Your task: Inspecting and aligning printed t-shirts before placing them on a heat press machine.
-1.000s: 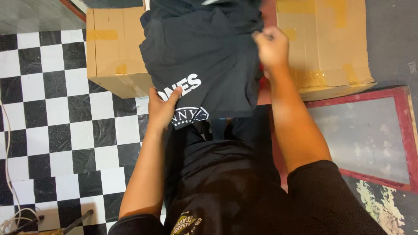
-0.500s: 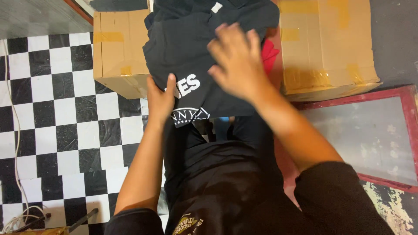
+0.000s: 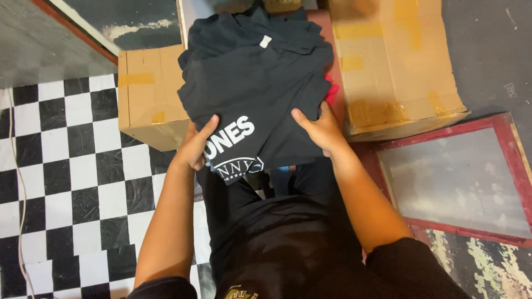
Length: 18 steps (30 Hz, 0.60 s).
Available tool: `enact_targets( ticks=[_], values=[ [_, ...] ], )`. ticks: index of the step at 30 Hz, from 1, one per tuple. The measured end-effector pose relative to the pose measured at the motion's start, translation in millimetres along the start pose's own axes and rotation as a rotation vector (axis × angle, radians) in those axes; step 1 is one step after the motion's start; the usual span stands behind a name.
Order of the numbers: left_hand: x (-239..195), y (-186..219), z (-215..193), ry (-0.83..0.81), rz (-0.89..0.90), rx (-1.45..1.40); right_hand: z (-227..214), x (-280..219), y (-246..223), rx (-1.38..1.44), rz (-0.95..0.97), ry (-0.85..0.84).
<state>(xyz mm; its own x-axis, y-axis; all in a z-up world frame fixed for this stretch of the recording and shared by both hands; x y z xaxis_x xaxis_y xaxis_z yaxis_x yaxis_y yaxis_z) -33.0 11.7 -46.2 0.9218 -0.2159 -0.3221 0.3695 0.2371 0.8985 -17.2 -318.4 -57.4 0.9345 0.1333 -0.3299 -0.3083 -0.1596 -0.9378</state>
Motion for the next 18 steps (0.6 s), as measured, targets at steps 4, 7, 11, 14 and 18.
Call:
enact_targets(
  ticks=[4,7,11,14,18],
  values=[
    [7.4,-11.9,-9.5,0.139,-0.31,-0.005,0.0,4.4,-32.8,0.096,-0.023,-0.013],
    [35.3,13.8,21.4,-0.156,-0.187,-0.353,0.1,36.4,-27.8,0.273,0.095,-0.153],
    [54.4,97.8,47.2,-0.072,0.043,-0.07,-31.8,63.9,-103.6,-0.003,-0.43,-0.127],
    [68.7,134.5,52.7,-0.129,0.176,-0.027,-48.2,55.9,-156.4,0.017,-0.584,-0.113],
    [74.3,120.9,49.4,-0.107,0.194,-0.024,-64.9,75.1,-123.0,0.15,-0.427,-0.107]
  ],
)
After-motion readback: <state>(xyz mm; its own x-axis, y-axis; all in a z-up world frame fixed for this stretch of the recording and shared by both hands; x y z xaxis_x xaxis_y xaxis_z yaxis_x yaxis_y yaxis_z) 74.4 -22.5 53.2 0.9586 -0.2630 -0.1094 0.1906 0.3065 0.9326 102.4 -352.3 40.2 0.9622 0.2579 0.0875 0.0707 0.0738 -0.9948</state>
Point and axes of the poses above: each hand's wrist, its own x-axis towards the middle knuckle, its own z-axis out of the palm, y = z × x, the point moved 8 cm from there along x, towards the middle knuckle, and after that the axes turned 12 degrees about -y, right-handed, at the moved point
